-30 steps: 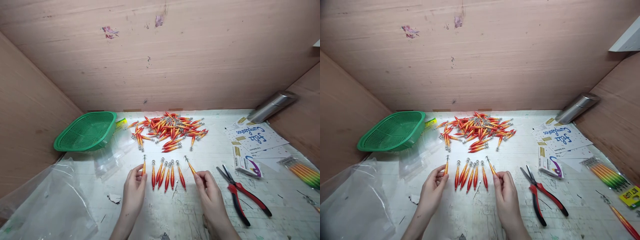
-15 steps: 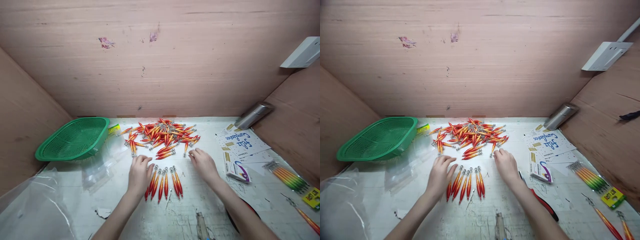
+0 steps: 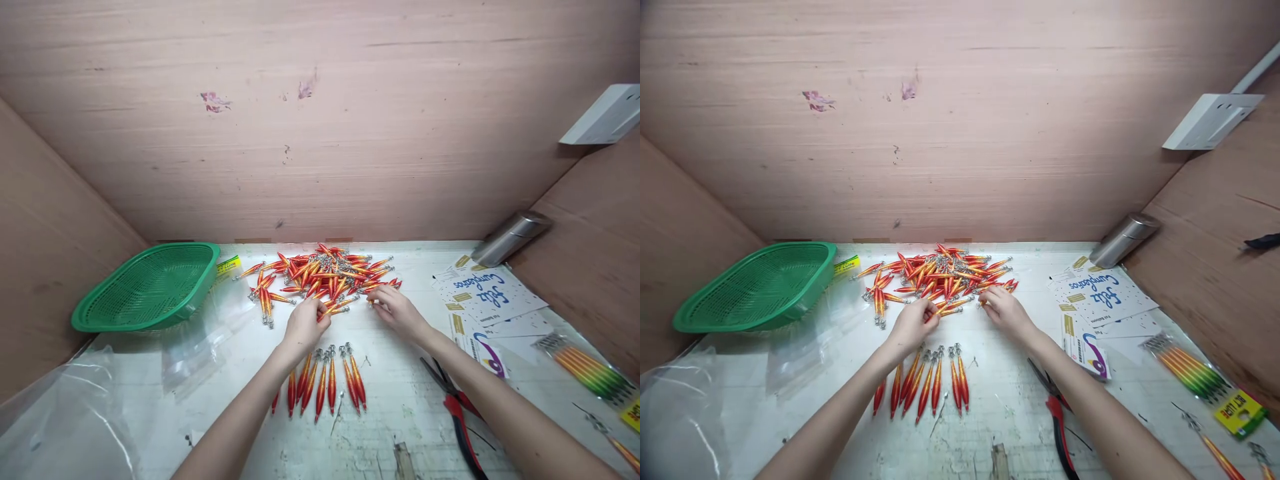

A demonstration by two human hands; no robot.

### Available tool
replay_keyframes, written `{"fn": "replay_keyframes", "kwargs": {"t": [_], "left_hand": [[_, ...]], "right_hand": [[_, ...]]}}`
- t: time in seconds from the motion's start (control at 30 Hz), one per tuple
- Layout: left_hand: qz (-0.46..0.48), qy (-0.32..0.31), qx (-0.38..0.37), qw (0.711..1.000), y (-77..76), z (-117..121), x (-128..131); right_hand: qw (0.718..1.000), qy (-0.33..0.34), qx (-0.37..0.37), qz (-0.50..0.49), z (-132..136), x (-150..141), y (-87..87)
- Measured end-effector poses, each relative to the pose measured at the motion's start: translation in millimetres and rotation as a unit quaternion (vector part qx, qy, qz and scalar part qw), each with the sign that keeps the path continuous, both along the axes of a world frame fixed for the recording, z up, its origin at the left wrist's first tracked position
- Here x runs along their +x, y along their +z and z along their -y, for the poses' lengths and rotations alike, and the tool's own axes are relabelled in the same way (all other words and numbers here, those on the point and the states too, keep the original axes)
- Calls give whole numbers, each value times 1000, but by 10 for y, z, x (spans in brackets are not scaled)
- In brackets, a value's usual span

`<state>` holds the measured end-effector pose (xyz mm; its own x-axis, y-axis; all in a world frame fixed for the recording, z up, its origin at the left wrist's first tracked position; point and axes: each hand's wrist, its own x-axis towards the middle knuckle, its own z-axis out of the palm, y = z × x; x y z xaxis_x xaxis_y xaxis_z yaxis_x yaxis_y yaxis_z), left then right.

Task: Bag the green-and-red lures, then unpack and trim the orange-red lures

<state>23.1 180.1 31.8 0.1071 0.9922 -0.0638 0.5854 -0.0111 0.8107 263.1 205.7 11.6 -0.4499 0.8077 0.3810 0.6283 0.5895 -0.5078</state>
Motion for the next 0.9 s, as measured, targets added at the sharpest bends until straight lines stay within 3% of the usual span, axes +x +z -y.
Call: {"fn": "replay_keyframes", "kwargs": {"t": [0.13, 0.2, 0.33, 0.4, 0.53, 0.9], "left_hand": [[159, -21, -72, 984, 157, 265, -59], [260, -22, -111, 959, 266, 459, -54], [440, 11, -177, 881, 452, 796, -37], [461, 12, -181, 869, 516, 908, -33], [480, -5, -178, 859, 615, 1036, -15], [473, -18, -161, 866, 670, 1145, 16]], "right_hand": [[991, -20, -56, -122, 364, -221, 207], [970, -19, -123, -207, 623, -377, 334], [851, -15, -306, -426, 1062, -633, 515], [814, -14, -340, -470, 1192, -709, 559], [774, -13, -379, -508, 1327, -784, 605], [737, 27, -404, -541, 1453, -832, 677]]}}
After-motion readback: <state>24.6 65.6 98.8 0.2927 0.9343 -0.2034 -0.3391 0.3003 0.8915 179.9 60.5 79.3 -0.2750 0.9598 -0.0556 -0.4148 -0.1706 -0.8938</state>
